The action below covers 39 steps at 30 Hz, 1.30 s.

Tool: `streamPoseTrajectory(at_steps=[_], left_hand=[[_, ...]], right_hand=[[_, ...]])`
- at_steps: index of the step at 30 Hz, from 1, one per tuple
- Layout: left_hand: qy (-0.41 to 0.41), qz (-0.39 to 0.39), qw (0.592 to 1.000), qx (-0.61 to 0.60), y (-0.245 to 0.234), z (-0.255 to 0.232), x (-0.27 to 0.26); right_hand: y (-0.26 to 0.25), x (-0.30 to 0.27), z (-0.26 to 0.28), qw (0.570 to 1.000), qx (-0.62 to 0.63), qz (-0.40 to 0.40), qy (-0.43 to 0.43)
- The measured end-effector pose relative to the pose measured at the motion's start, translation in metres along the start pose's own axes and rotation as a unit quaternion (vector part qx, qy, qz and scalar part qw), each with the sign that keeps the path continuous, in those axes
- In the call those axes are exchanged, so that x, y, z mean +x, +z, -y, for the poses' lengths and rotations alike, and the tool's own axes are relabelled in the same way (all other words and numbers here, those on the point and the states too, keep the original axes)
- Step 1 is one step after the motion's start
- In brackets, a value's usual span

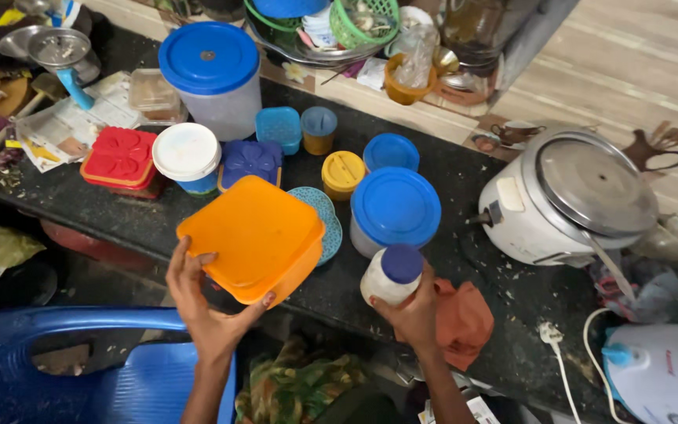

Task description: The person takes plastic containers and jars from kitchen shelves and places them on the counter, then removes lids and arranges the containers and lids in a row on the counter, handling each container one at a time.

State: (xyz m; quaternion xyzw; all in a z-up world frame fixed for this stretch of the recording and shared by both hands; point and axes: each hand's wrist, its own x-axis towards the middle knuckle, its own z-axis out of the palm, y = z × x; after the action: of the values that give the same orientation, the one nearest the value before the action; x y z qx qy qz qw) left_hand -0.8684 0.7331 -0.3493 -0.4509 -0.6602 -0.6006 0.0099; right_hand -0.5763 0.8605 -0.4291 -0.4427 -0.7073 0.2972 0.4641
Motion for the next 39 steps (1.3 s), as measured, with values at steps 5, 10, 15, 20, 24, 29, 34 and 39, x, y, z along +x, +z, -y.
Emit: streamPoseTrajectory(at_steps=[5, 10, 15, 20, 24, 29, 34, 39], left_hand=[[-0.009, 0.003, 0.999, -0.039, 0.031, 0.016, 0.004], [-0.008, 0.025, 0.997, -0.068, 0.041, 0.034, 0.004], [-0.026, 0.026, 0.990, -0.134, 0.049, 0.045, 0.015], [-0.015, 0.026, 0.992, -0.120, 0.041, 0.057, 0.022], [-0.001, -0.004, 0.996, -0.089, 0.023, 0.070, 0.026], [0.027, -0.042, 0.999, -0.005, -0.004, 0.099, 0.023], [0.027, -0.068, 0.994, 0.076, -0.022, 0.145, 0.008], [-0.026, -0.042, 0.996, 0.074, -0.017, 0.183, -0.015]], right_hand=[[0.023, 0.000, -0.031, 0.999, 0.009, 0.040, -0.011], [0.048, -0.011, -0.060, 0.998, -0.022, 0.059, 0.027], [0.061, -0.022, -0.074, 0.998, 0.005, 0.053, 0.040], [0.071, -0.032, -0.083, 0.998, -0.026, 0.014, 0.057], [0.082, -0.033, -0.085, 0.999, -0.030, -0.016, 0.024], [0.095, -0.033, -0.079, 0.998, -0.025, -0.026, 0.054], [0.110, -0.035, -0.070, 0.996, -0.024, -0.041, 0.069], [0.118, -0.039, -0.066, 0.995, -0.056, -0.067, 0.054]])
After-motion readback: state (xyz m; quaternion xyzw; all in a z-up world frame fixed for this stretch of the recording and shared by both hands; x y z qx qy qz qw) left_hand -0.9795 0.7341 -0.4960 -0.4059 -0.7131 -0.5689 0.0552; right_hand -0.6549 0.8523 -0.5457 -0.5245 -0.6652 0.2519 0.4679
